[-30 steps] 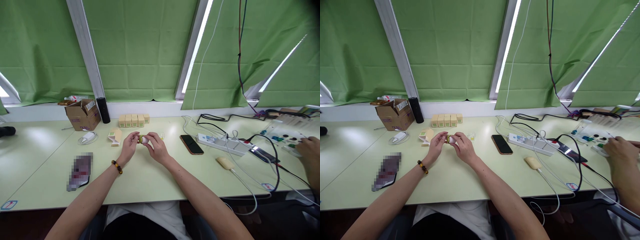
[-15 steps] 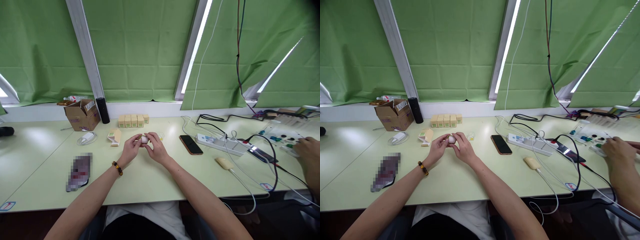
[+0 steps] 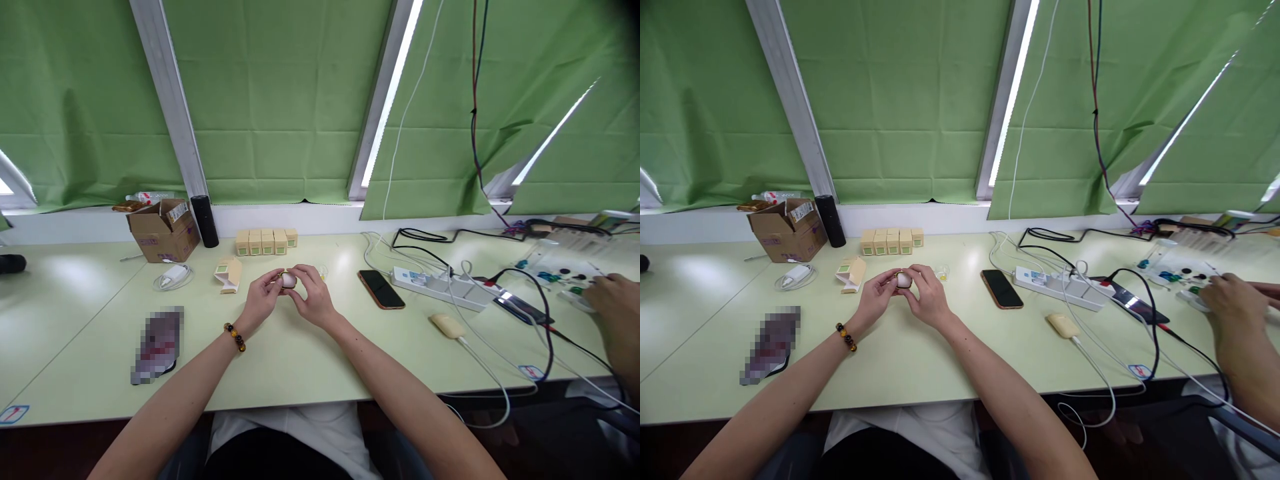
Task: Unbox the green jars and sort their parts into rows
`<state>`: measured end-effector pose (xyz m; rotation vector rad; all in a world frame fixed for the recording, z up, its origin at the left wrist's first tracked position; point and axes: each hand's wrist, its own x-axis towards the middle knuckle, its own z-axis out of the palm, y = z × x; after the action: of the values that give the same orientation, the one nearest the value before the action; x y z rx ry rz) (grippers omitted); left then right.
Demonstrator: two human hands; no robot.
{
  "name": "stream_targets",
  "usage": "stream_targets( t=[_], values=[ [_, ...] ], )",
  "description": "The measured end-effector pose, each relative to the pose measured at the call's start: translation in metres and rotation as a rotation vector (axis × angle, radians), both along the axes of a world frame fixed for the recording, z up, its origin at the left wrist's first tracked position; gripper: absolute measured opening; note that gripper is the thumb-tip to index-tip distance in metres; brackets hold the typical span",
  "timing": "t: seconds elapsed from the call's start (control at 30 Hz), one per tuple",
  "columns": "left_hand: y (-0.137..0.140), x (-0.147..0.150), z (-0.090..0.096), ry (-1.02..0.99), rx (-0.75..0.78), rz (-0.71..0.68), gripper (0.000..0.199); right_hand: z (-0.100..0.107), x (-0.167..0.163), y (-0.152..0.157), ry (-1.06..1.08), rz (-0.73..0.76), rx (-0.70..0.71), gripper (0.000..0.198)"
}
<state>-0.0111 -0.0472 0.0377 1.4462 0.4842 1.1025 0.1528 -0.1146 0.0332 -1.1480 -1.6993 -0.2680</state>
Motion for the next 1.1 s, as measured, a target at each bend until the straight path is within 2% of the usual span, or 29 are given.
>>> stream_targets(
  t=[0.17, 0.43, 0.63, 0.77, 0.93, 1.1],
  values=[
    [-0.005, -0.001, -0.002, 0.095, 0.166, 0.083, 0.042, -0.001, 0.002, 0.002, -0.067, -0.012, 0.023, 0.036],
    [-0.006, -0.004, 0.002, 0.053, 0.190, 0.118, 0.035, 0.001, 0.003, 0.001, -0.133, -0.061, -0.008, 0.031],
    [-0.008, -0.005, 0.003, 0.145, 0.325, 0.181, 0.035, 0.003, 0.001, -0.001, -0.212, -0.110, -0.008, 0.029],
    [-0.010, -0.003, 0.006, 0.184, 0.313, 0.226, 0.030, 0.003, -0.003, -0.001, -0.235, -0.091, -0.034, 0.032],
    [-0.009, 0.000, 0.008, 0.272, 0.389, 0.294, 0.030, 0.003, -0.010, 0.002, -0.223, -0.062, -0.019, 0.035],
    [-0.009, 0.001, 0.008, 0.292, 0.414, 0.347, 0.027, 0.003, -0.015, 0.004, -0.241, -0.099, -0.012, 0.036]
  ],
)
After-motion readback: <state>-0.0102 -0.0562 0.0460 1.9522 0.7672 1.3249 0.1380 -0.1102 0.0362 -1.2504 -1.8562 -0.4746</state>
